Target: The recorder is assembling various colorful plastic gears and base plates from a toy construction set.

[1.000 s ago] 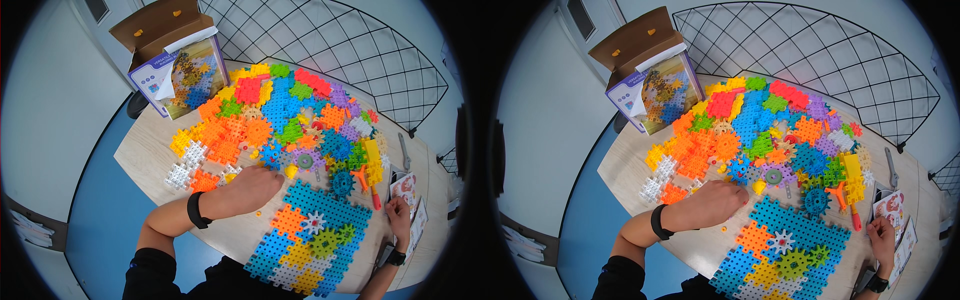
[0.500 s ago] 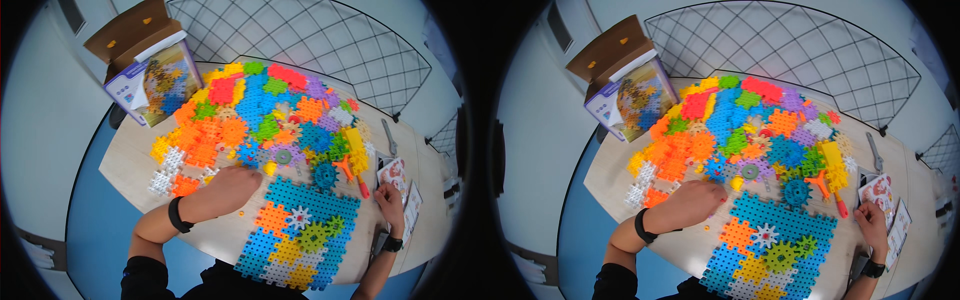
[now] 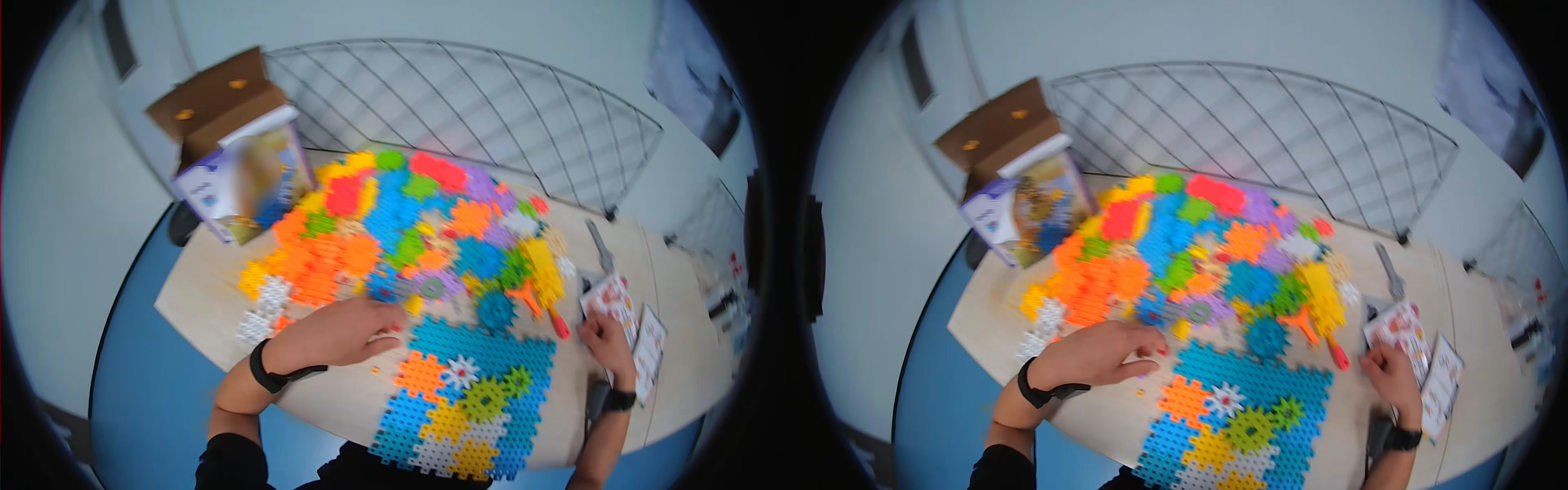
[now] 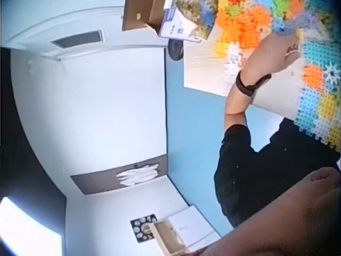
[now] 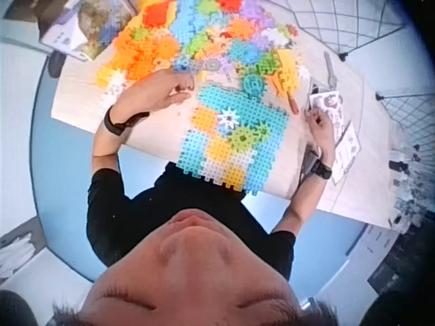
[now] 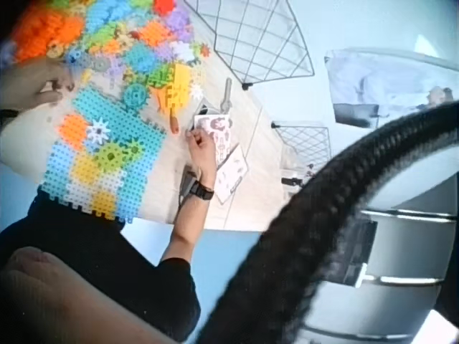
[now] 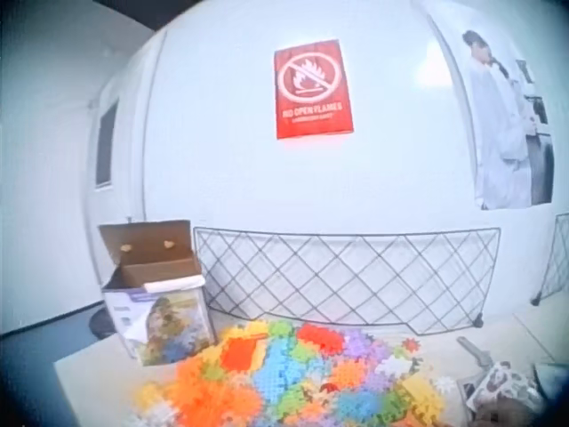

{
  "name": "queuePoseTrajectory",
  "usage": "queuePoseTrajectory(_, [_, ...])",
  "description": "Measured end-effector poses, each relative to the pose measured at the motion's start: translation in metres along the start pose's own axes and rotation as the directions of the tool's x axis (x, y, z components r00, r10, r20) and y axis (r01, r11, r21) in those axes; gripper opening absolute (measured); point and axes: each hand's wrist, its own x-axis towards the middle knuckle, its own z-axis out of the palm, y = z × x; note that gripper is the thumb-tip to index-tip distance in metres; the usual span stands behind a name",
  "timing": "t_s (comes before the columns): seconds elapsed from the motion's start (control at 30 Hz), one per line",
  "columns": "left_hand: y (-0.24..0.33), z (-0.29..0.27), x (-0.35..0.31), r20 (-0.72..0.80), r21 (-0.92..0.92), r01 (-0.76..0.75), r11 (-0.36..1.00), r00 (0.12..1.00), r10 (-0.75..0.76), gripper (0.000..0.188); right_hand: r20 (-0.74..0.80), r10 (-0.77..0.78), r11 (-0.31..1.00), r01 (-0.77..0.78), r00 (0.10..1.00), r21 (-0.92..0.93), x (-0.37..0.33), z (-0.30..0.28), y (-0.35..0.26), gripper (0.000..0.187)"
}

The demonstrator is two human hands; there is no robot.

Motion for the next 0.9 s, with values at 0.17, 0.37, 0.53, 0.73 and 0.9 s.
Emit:
queuePoseTrajectory(0.17, [-0.007,-0.101,-0.029,-0.556,0.060,0.059,0.997,0.831,-0.016,0.029,-0.029,0.157,0.975,-0.150,0.987,0.162,-0.015,-0.011,0.004,0.011])
queuePoseTrajectory(0.37, [-0.127,-0.181,-0.099,-0.929,0.307,0.802,0.512,0.370,-0.023,0.042,-0.074,0.039,0.987,-0.027,0.997,0.157,0.000,-0.002,-0.022,0.011])
queuePoseTrajectory(0.53, [-0.160,-0.191,-0.103,-0.879,0.265,0.806,0.529,0.428,-0.212,0.041,-0.125,-0.062,0.998,0.064,0.990,0.013,0.004,-0.008,-0.092,0.013])
queuePoseTrajectory(0.73, [-0.155,-0.163,-0.117,-0.862,0.353,0.659,0.664,0.505,-0.043,0.026,-0.051,-0.320,0.942,0.311,0.946,-0.125,0.020,0.008,-0.201,0.012])
queuePoseTrajectory(0.9, [-0.140,-0.128,-0.137,-0.895,0.380,0.651,0.657,0.438,0.083,0.022,0.081,-0.562,0.805,0.566,0.823,-0.178,0.043,0.041,-0.297,0.012])
